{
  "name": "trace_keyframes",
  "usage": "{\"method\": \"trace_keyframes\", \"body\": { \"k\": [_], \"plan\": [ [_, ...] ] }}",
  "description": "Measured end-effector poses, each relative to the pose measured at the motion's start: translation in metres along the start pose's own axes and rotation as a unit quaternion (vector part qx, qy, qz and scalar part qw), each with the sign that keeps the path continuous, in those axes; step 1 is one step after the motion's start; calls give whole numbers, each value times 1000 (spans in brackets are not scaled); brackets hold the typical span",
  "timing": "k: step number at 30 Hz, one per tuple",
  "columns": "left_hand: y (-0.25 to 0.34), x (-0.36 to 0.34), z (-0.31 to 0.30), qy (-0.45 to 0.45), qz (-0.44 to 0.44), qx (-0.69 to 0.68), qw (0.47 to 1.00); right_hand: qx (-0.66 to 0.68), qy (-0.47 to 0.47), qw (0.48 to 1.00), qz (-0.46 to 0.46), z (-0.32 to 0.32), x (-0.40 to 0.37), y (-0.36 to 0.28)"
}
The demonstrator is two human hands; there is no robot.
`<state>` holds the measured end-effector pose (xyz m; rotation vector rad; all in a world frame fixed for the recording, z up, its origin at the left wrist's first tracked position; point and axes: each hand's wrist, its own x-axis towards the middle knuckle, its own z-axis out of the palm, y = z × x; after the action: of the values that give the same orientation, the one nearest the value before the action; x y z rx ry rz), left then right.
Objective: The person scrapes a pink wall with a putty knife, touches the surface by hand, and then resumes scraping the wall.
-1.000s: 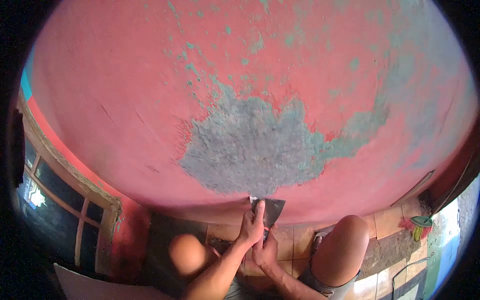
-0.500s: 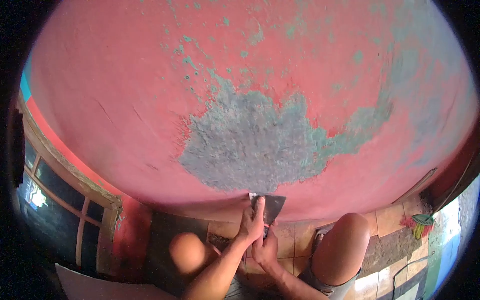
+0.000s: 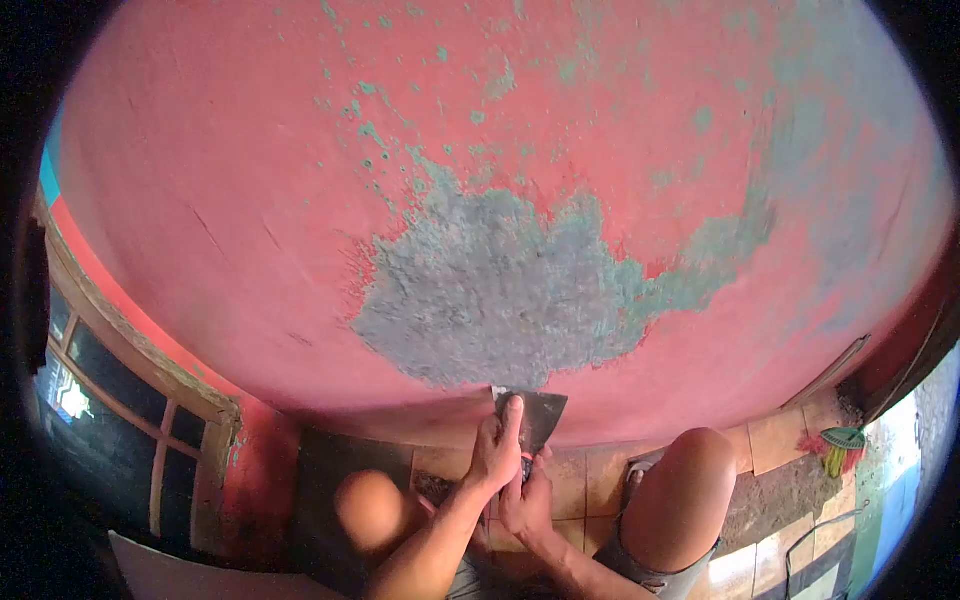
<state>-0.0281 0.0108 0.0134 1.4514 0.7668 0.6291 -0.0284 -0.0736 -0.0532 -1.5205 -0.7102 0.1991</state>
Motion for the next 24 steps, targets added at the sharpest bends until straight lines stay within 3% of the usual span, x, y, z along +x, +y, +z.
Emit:
{"method": "trace_keyframes", "body": {
  "k": [1,2,5,6,8,10,13,14,16,18,21,22,24],
  "plan": [
    [5,-4,0,-7,-20,-31,999,15,-26,998,59,-4,0,-8],
    [-28,4,-6,-11,20,2,1000,29,-42,994,100,-4,-3,-4],
    [-50,5,-7,9,44,94,995,63,-62,978,189,5,-23,33],
    [-31,-1,-5,17,36,92,995,118,-33,979,163,2,-20,13],
    [-24,1,-10,1,6,62,998,-1,17,1000,-24,0,5,-8],
    [-5,-2,-8,-7,-13,5,1000,24,-10,1000,12,5,-5,12],
    [-33,3,-10,6,25,65,998,97,-101,964,225,-2,-8,3],
    [-43,8,-12,21,61,110,992,100,-102,964,224,-5,-8,-7],
    [-22,3,-9,3,-2,34,999,-26,-41,999,8,0,-1,0],
    [-14,-1,-9,-24,-35,-19,999,108,-47,983,140,6,-13,11],
    [-22,1,-11,10,6,102,995,102,-72,976,176,4,-13,9],
    [-18,0,-8,22,36,96,994,77,-60,988,123,6,-5,5],
    [-19,7,-10,-1,10,23,1000,22,-36,999,27,3,3,-7]
  ]
}}
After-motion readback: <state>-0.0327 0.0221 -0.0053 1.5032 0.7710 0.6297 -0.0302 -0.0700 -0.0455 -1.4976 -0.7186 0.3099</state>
